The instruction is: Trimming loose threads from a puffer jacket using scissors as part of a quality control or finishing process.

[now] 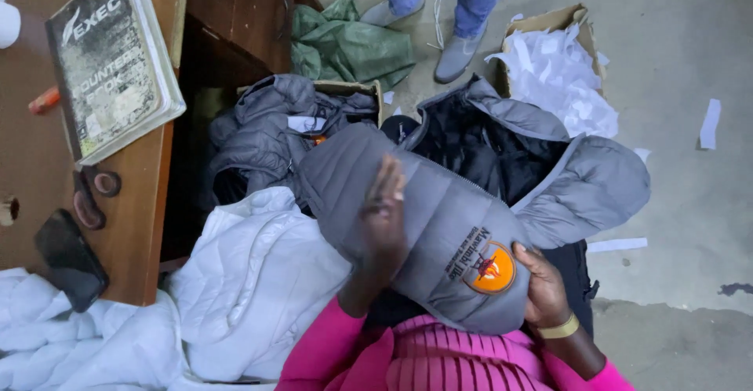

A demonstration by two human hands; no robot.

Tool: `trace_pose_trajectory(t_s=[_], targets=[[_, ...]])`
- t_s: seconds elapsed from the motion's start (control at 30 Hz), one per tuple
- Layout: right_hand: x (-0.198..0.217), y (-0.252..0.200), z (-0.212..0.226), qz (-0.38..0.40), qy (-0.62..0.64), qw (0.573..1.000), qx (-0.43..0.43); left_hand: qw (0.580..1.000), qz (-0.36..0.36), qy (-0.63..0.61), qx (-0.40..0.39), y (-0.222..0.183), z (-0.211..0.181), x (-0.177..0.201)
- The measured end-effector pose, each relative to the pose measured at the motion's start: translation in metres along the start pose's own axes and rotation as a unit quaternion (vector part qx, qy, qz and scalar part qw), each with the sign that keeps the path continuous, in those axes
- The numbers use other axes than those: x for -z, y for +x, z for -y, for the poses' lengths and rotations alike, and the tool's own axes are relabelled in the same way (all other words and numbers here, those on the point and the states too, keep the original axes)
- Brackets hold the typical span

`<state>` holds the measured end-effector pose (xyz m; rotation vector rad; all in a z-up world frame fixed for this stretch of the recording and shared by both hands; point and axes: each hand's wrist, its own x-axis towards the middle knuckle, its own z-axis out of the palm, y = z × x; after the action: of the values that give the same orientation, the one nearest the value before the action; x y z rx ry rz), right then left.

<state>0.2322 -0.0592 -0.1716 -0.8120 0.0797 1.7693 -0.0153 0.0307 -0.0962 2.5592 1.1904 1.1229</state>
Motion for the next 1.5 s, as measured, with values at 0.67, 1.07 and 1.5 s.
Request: trace_pose_trajectory(t_s=[0.67, 1.07, 1.5], targets=[[-0.044, 0.006, 0.027, 0.003, -0.179, 0.981, 0.078, 0.849, 0.187, -0.414, 0.269, 0.042, -0.045, 0.039], [0.089, 0.04, 0.019, 0.149, -0.582, 0.696, 0.394, 0.987, 0.133, -0.068, 0.054, 0.025, 0.016, 0.021], [0.023, 0.027, 0.011, 0.066, -0.047, 0.997, 0.0, 0.978, -0.117, -0.036, 0.168, 0.025, -0.003, 0.027]])
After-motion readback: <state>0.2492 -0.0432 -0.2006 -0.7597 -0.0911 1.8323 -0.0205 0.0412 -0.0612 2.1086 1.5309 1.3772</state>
